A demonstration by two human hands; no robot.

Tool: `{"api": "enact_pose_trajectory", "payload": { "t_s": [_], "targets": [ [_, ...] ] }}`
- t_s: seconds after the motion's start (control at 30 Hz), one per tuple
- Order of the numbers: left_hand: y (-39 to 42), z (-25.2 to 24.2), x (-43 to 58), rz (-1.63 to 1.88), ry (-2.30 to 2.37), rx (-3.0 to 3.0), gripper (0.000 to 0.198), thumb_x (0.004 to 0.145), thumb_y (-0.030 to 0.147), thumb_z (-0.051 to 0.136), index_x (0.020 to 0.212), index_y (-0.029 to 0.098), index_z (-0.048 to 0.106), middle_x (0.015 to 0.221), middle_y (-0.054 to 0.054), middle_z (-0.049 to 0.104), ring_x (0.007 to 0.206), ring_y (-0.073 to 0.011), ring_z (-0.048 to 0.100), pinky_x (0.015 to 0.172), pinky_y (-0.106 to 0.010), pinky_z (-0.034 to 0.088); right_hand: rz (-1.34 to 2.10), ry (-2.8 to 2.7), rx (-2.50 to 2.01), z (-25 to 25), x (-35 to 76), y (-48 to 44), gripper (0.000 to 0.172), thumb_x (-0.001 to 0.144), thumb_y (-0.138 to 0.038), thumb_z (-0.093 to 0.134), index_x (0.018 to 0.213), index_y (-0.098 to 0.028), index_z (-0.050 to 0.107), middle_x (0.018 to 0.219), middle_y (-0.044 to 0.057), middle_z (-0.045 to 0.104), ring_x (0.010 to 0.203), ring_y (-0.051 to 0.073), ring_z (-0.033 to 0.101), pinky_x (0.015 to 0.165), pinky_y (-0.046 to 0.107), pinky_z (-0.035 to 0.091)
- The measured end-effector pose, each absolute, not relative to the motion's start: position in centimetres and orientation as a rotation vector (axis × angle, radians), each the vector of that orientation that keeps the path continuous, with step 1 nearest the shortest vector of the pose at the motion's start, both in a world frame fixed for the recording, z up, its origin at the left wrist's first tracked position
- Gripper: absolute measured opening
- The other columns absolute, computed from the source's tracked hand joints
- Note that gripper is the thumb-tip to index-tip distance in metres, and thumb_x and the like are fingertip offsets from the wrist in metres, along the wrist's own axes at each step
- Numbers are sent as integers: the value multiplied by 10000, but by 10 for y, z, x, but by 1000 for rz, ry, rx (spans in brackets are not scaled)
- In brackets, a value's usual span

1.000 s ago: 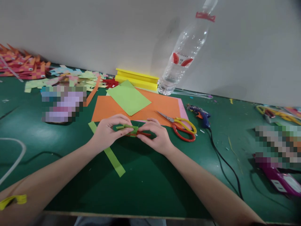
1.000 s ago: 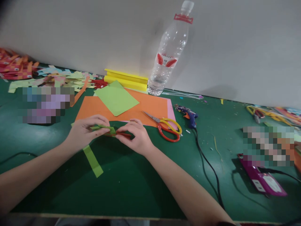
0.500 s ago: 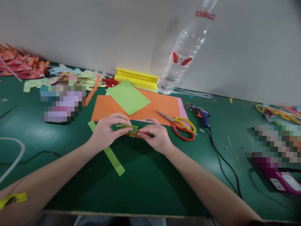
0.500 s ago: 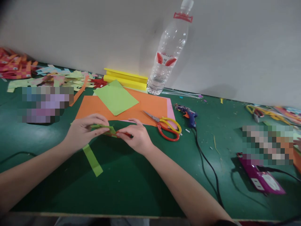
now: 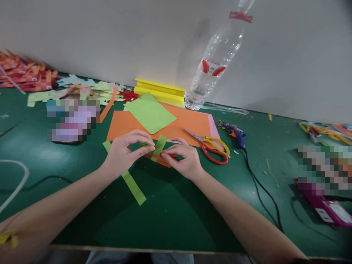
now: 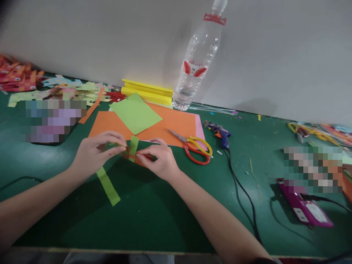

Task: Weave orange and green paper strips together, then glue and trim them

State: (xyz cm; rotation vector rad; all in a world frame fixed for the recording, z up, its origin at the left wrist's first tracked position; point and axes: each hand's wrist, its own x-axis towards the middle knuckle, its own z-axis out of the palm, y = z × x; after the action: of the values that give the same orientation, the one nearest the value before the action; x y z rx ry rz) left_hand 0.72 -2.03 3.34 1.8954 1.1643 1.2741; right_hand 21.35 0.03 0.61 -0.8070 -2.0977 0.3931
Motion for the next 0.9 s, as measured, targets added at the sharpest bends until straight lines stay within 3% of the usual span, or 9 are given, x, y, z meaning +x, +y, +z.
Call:
{"api": "enact_pose_trajectory", "payload": {
  "t_s": [0.1,0.17,0.33,0.5,0.8,0.9],
  "targets": [
    [-20,36,5,1263,1236,1945,373,714,347,744,1060,245,653,1106,-51,628,1022,-229,581,927,-377,457,380,-2134,-801,5,213,1,123,828,-251,573,771,-249,681,668,-39,701,566,112,611,920,400,455],
    [-16,34,1,1233,1228,1930,511,711,359,747,1183,253,582,1116,-58,625,1036,-228,574,939,-379,448,364,-2131,-811,4,214,3,111,825,-234,576,794,-242,682,690,-30,707,572,113,615,919,399,455],
    [-3,22,-8,1109,1300,1845,373,788,406,656,1103,211,615,1106,-82,651,1038,-240,589,891,-376,473,392,-2065,-886,0,218,9,102,822,-244,583,799,-252,682,746,-21,721,650,141,645,902,419,471],
    [-3,16,-2,928,1284,1809,312,829,422,599,1035,192,638,990,-65,704,901,-227,653,820,-365,496,482,-2012,-960,0,218,10,72,799,-255,613,772,-242,678,761,-1,724,740,167,659,896,422,491],
    [-5,12,1,934,1291,1725,250,837,433,579,863,203,674,881,-31,713,842,-212,658,757,-321,500,542,-2006,-986,3,220,8,62,790,-243,610,756,-227,659,762,13,717,859,192,662,858,389,513],
    [-5,13,1,954,1339,1716,250,823,420,601,905,194,670,856,-36,713,807,-209,659,726,-314,506,610,-1946,-1029,3,221,8,63,787,-258,610,773,-223,660,814,28,718,915,200,656,801,352,533]
  ]
}}
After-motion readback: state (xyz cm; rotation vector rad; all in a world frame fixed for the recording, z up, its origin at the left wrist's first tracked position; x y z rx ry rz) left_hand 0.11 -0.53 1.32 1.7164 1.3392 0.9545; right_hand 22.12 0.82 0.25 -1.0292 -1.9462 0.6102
